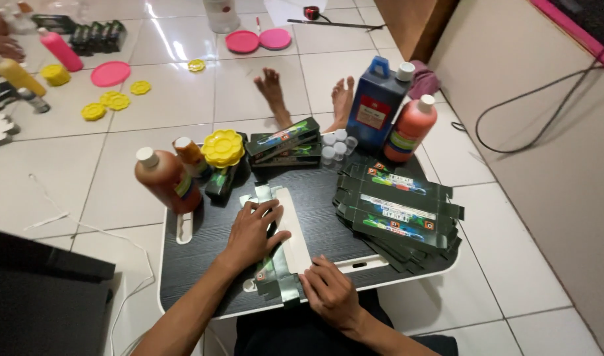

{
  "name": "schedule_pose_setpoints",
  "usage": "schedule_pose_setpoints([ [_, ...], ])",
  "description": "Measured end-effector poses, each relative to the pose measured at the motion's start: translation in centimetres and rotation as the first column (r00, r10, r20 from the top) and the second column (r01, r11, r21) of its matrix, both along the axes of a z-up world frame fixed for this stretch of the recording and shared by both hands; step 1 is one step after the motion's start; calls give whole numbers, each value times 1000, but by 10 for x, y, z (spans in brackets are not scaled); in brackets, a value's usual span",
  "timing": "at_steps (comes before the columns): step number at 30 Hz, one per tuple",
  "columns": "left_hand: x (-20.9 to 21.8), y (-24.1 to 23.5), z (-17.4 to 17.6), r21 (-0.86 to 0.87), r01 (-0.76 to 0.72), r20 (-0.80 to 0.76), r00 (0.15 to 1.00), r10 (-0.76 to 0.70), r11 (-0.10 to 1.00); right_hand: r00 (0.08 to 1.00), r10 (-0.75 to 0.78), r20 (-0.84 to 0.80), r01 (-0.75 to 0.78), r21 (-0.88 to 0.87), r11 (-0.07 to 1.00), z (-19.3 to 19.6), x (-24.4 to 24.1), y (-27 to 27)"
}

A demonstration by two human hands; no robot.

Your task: The person folds flat cardboard pieces into rectangular boxes on a small table. They repeatedly fold the flaps and tuck them to form the box shape, then stack the finished boxes on the table.

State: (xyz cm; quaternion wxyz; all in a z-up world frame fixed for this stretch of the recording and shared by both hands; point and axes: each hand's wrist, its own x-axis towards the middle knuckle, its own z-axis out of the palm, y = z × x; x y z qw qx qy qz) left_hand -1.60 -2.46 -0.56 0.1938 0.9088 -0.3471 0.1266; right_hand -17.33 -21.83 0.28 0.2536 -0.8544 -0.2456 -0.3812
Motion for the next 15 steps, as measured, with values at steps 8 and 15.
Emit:
schedule_pose_setpoints([
  [8,0,-2,1,19,-36,-68,997,37,999,999,1,-53,-2,-19,1000,8,1,1],
  [15,-1,-2,-7,5,-44,-51,998,44,999,959,-108,-263,51,-216,975,-15,17,4],
])
